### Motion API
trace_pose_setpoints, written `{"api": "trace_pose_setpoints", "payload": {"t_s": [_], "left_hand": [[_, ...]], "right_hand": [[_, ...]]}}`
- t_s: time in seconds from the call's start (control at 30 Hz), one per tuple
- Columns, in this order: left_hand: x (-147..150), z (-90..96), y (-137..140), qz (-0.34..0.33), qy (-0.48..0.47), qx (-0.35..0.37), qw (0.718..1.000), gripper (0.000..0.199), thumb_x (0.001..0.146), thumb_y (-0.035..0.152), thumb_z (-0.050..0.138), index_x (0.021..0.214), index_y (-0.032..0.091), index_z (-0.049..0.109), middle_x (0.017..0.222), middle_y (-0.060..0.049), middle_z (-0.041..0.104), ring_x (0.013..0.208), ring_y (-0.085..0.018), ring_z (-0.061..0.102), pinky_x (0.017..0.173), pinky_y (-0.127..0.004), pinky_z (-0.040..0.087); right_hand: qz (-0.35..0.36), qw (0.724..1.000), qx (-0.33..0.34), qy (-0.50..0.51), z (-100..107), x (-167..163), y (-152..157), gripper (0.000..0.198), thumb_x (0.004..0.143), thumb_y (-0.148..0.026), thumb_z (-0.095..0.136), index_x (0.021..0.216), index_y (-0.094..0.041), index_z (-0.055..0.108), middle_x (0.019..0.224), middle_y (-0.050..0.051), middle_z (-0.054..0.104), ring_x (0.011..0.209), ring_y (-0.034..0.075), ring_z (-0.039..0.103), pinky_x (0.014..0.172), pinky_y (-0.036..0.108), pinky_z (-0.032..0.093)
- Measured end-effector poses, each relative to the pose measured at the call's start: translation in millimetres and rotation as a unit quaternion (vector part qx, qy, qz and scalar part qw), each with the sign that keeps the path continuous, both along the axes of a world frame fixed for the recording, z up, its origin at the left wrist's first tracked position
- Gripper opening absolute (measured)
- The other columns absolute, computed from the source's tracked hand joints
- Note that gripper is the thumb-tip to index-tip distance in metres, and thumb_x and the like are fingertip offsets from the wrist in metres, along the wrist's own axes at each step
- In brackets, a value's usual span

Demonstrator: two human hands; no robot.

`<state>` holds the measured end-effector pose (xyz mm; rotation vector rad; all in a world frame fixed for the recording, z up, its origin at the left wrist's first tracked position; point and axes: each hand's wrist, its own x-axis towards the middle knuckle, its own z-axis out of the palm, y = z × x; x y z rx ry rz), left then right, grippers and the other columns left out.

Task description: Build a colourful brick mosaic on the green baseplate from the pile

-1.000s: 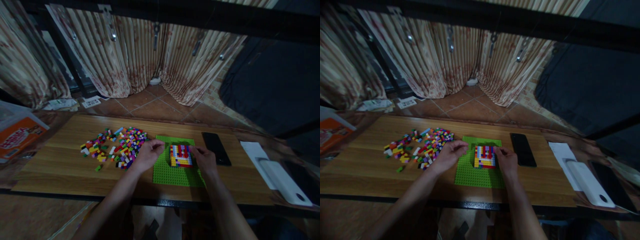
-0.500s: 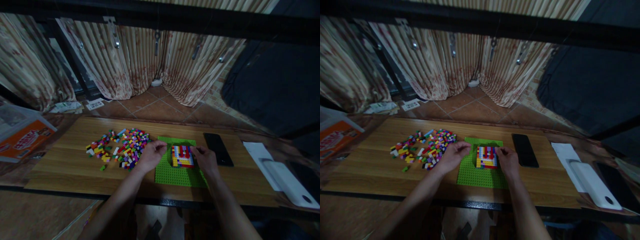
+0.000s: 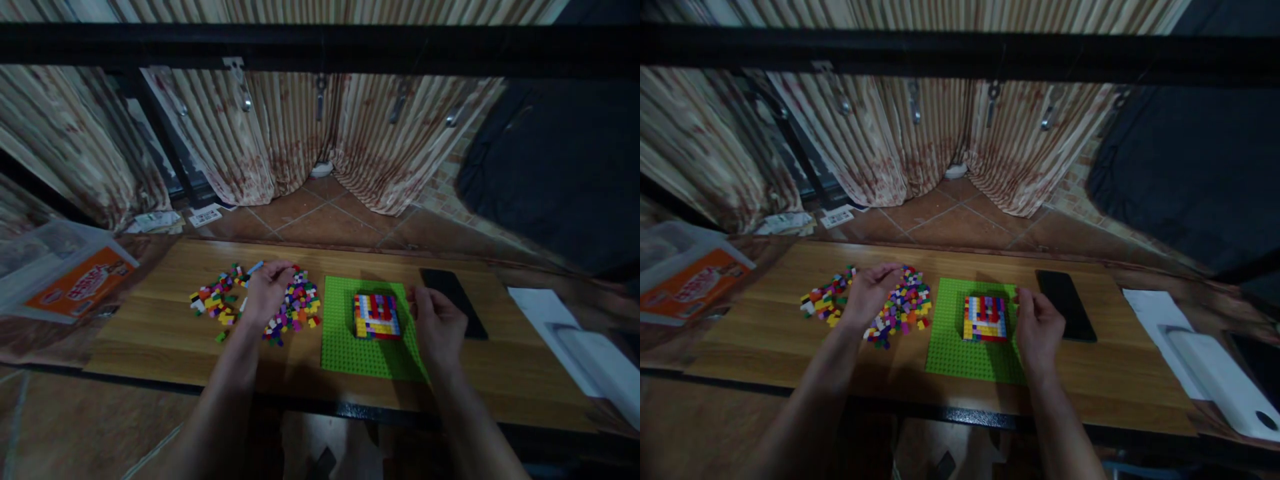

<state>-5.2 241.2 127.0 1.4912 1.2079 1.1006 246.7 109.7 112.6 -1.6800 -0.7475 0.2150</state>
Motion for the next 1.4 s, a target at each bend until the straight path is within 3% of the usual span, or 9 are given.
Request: {"api": "trace_pose_setpoints", "payload": {"t_s": [0.1,0.2,0.27,0.37,0.6,0.8,1.0,1.13,1.4], "left_hand": [[-24.5,2.5,9.6,0.069,0.027,0.015,0.997,0.020,0.073,0.027,0.063,0.086,0.013,0.070,0.077,-0.001,0.070,0.070,-0.015,0.062,0.064,-0.022,0.047],[-42.7,1.6,12.3,0.081,0.095,0.026,0.992,0.018,0.074,0.024,0.059,0.084,0.014,0.071,0.072,0.000,0.069,0.066,-0.013,0.061,0.061,-0.021,0.046],[-50.3,0.5,11.3,0.080,0.161,0.028,0.983,0.018,0.076,0.022,0.057,0.083,0.015,0.072,0.069,0.000,0.069,0.065,-0.014,0.062,0.060,-0.021,0.045],[-55.9,-1.9,8.0,0.073,0.256,0.024,0.964,0.019,0.075,0.018,0.057,0.082,0.018,0.075,0.075,-0.002,0.072,0.071,-0.018,0.065,0.068,-0.026,0.049],[-56.3,-7.5,2.2,0.005,0.298,0.023,0.954,0.023,0.072,0.011,0.060,0.083,0.022,0.076,0.083,-0.003,0.074,0.077,-0.020,0.066,0.080,-0.033,0.051],[-54.2,2.2,-5.5,-0.143,0.313,0.076,0.936,0.026,0.068,0.010,0.061,0.082,0.024,0.076,0.097,-0.001,0.072,0.090,-0.019,0.064,0.086,-0.029,0.048],[-45.9,8.0,-14.0,-0.235,0.303,0.095,0.919,0.029,0.063,0.009,0.062,0.081,0.027,0.076,0.092,-0.001,0.070,0.094,-0.020,0.061,0.088,-0.028,0.046],[-39.4,4.5,-18.0,-0.239,0.326,0.086,0.911,0.025,0.063,0.010,0.062,0.077,0.027,0.075,0.088,0.000,0.070,0.087,-0.019,0.062,0.082,-0.026,0.047],[-41.7,4.3,-13.7,-0.239,0.267,0.059,0.932,0.015,0.074,0.017,0.059,0.080,0.021,0.072,0.074,0.000,0.068,0.069,-0.015,0.060,0.064,-0.023,0.045]], "right_hand": [[0.074,0.990,-0.001,-0.121,5.4,-30.1,-6.6,0.028,0.088,-0.040,0.054,0.080,-0.017,0.069,0.074,0.003,0.066,0.067,0.015,0.060,0.061,0.026,0.045],[0.221,0.951,0.015,-0.215,6.4,-62.9,-15.6,0.019,0.092,-0.030,0.052,0.089,-0.020,0.068,0.085,0.004,0.069,0.078,0.016,0.064,0.072,0.028,0.049],[0.303,0.921,0.012,-0.246,3.6,-80.5,-19.4,0.016,0.092,-0.025,0.052,0.094,-0.021,0.067,0.086,0.004,0.069,0.078,0.016,0.064,0.072,0.027,0.050],[0.359,0.893,0.011,-0.270,-2.4,-96.6,-19.5,0.015,0.093,-0.020,0.050,0.094,-0.021,0.066,0.083,0.004,0.067,0.076,0.015,0.063,0.068,0.026,0.049],[0.356,0.895,0.007,-0.268,-7.4,-102.5,-13.5,0.014,0.094,-0.021,0.051,0.093,-0.020,0.064,0.081,0.002,0.066,0.074,0.013,0.063,0.067,0.024,0.049],[0.369,0.890,-0.005,-0.266,-10.2,-104.7,-11.5,0.016,0.094,-0.023,0.049,0.092,-0.021,0.065,0.081,0.002,0.066,0.074,0.014,0.064,0.066,0.025,0.049],[0.355,0.895,-0.012,-0.270,-7.8,-104.9,-10.6,0.017,0.094,-0.024,0.049,0.090,-0.021,0.066,0.079,0.001,0.066,0.072,0.014,0.064,0.064,0.025,0.049],[0.352,0.896,-0.011,-0.268,-5.5,-104.0,-10.6,0.018,0.094,-0.025,0.049,0.090,-0.022,0.066,0.078,0.002,0.066,0.071,0.014,0.064,0.064,0.025,0.048],[0.345,0.900,-0.016,-0.266,-7.0,-101.2,-10.8,0.017,0.094,-0.024,0.050,0.090,-0.020,0.066,0.079,0.002,0.066,0.072,0.014,0.063,0.065,0.025,0.048]]}}
